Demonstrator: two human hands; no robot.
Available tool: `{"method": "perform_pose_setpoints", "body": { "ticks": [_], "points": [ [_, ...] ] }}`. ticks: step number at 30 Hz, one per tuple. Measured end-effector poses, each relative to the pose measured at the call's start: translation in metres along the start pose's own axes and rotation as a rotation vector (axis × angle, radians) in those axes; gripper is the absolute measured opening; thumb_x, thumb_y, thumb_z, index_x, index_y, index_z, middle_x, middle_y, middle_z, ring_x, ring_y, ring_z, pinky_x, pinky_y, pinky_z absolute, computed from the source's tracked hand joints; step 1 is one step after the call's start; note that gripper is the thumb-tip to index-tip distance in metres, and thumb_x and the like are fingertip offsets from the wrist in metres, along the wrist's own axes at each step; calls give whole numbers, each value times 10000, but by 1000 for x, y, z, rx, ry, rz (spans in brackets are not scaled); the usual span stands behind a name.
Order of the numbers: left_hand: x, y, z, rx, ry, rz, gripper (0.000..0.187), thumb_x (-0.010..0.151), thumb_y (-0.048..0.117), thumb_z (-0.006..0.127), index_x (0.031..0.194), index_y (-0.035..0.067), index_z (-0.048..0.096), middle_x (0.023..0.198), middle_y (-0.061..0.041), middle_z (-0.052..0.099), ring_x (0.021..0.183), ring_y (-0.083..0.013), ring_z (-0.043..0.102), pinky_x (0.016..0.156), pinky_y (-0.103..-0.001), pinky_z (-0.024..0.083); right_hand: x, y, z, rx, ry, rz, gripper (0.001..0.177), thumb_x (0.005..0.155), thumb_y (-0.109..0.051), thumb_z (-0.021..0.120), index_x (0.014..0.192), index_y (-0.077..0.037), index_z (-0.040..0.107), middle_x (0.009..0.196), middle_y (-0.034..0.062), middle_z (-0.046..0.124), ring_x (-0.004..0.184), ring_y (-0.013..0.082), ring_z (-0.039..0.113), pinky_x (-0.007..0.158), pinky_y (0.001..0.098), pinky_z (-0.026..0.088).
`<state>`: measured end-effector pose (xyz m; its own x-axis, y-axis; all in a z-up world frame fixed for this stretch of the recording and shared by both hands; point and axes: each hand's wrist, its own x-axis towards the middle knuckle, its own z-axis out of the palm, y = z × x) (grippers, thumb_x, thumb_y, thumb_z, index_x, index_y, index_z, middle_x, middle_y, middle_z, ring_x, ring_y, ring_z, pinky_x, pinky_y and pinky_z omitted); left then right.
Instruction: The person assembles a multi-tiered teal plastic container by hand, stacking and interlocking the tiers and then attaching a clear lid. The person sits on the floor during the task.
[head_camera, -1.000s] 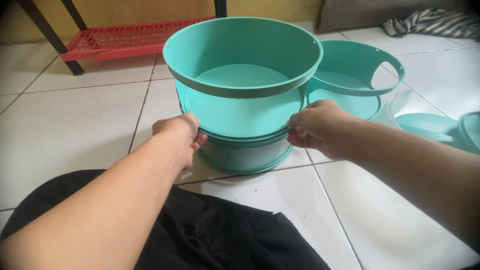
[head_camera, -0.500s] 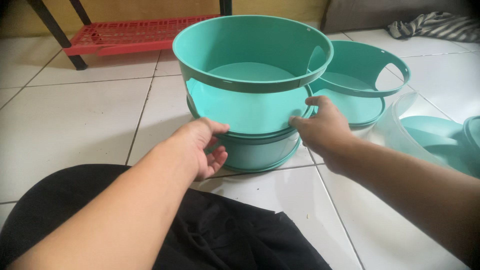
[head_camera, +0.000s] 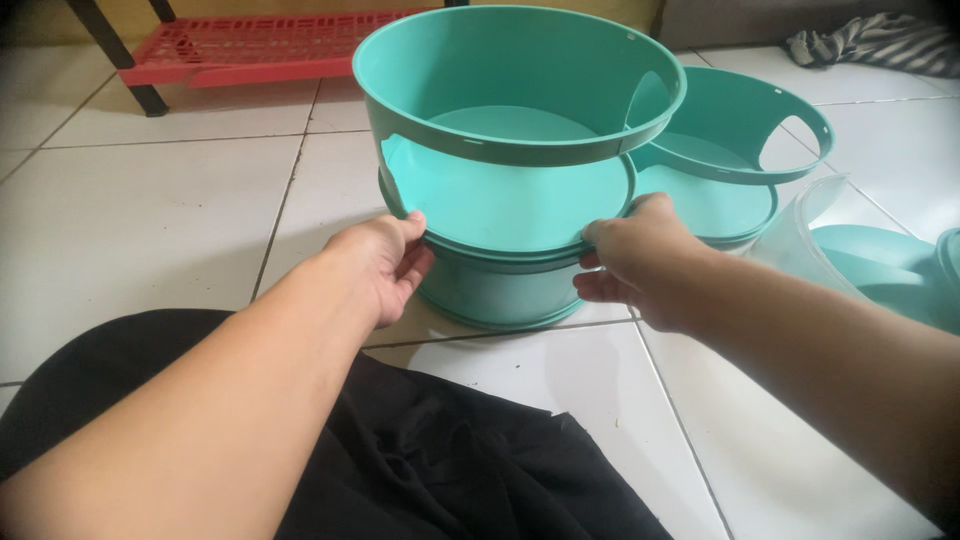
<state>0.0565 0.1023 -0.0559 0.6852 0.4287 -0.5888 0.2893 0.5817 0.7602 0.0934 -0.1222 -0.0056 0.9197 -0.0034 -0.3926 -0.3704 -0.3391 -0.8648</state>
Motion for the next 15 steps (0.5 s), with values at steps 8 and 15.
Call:
{"method": "perform_pose_setpoints", "body": {
  "ticks": [8,15],
  "points": [
    [-22,-9,9,28,-26,19,299,891,176,755,1160,83,665,1092,-34,670,966,-154,647,859,-261,586,35,-1,-24,-5,-66,-28,236,986,-74,586,1177,63,593,1091,160,647,968,232,681,869,347,623],
    [-32,-22,-31,10,-15,-39,629,823,468,767,1361,193,591,1334,-51,523,1185,-222,502,954,-360,485,10,4,-17,-538,198,-340,480,1009,-276,619,1430,-111,458,1163,158,630,1030,272,648,905,450,544]
  ]
}}
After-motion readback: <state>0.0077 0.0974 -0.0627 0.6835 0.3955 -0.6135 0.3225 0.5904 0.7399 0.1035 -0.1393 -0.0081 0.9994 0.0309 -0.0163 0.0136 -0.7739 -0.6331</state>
